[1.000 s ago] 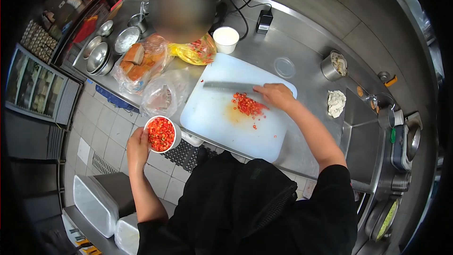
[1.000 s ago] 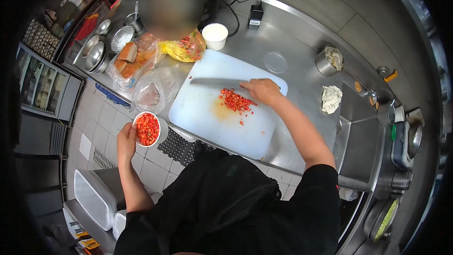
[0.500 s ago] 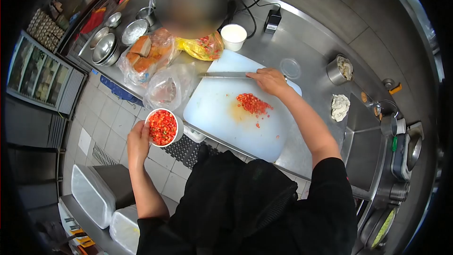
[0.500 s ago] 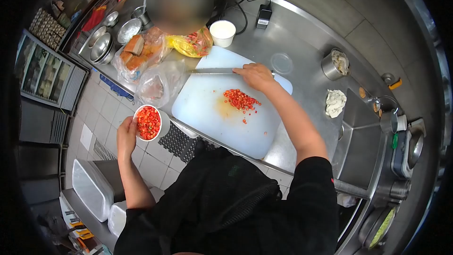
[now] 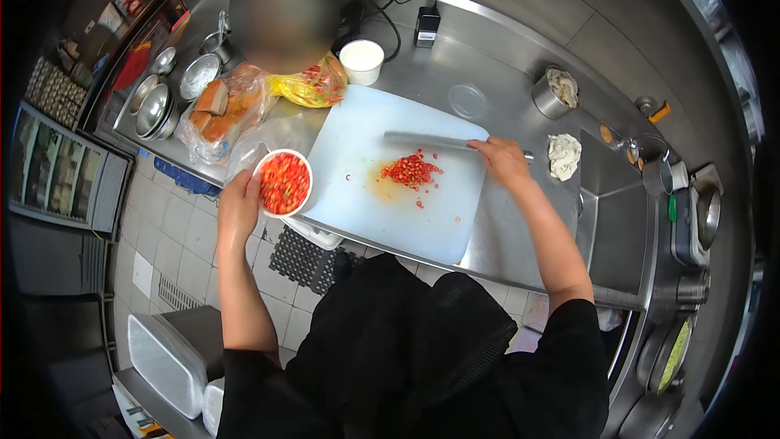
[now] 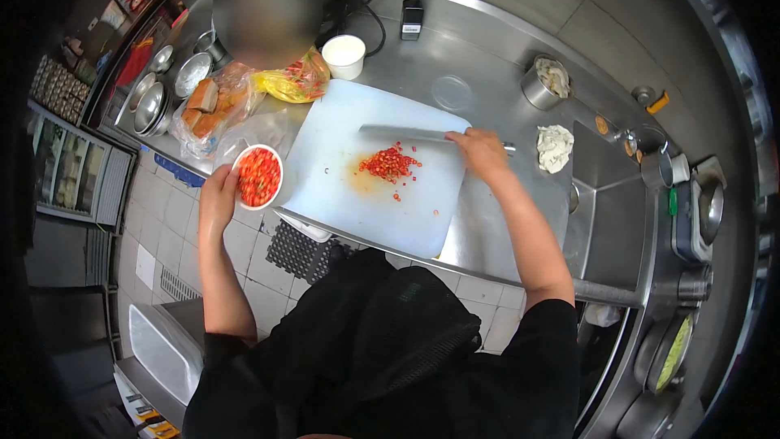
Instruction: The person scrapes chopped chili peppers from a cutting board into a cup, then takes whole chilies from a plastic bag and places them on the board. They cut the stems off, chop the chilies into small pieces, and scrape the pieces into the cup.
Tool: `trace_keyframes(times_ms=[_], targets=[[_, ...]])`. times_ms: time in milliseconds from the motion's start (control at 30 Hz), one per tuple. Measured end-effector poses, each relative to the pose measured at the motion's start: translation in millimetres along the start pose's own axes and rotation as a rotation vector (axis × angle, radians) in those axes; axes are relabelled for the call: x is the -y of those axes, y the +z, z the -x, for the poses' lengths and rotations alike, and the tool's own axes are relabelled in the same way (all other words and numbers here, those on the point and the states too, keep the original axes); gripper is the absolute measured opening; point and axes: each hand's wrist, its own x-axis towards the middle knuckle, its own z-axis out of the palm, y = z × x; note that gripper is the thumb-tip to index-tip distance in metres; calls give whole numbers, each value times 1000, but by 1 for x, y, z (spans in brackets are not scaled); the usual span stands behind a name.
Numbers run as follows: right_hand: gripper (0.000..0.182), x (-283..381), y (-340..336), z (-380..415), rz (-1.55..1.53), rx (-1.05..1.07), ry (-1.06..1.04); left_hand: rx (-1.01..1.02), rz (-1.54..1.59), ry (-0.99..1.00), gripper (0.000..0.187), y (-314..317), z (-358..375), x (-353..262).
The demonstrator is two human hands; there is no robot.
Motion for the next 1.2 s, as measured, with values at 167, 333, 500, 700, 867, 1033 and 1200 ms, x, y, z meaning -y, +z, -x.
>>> trace_keyframes(times_ms=[167,333,500,700,867,1033,1200], targets=[[33,17,4,31,70,17,202,57,-41,129,29,41,-60,-15],[34,75,0,62,3,61,152,82,-89,127,29,97,-107,-23],[33,110,-22,76,-46,33,228,99,-94,105,32,130,-122,-21],[31,126,-37,102,-225,-58,476,126,-81,181,38,107,-142,-61],[29,138,-27,129,-411,-193,685,159,-177,503,37,132,-209,-98],[32,162,-29,147,-385,-152,946,-57,-450,1015,37,182,-254,-89],[31,184,-25,160,-378,-137,1070,225,-549,990,29,177,-266,-96]])
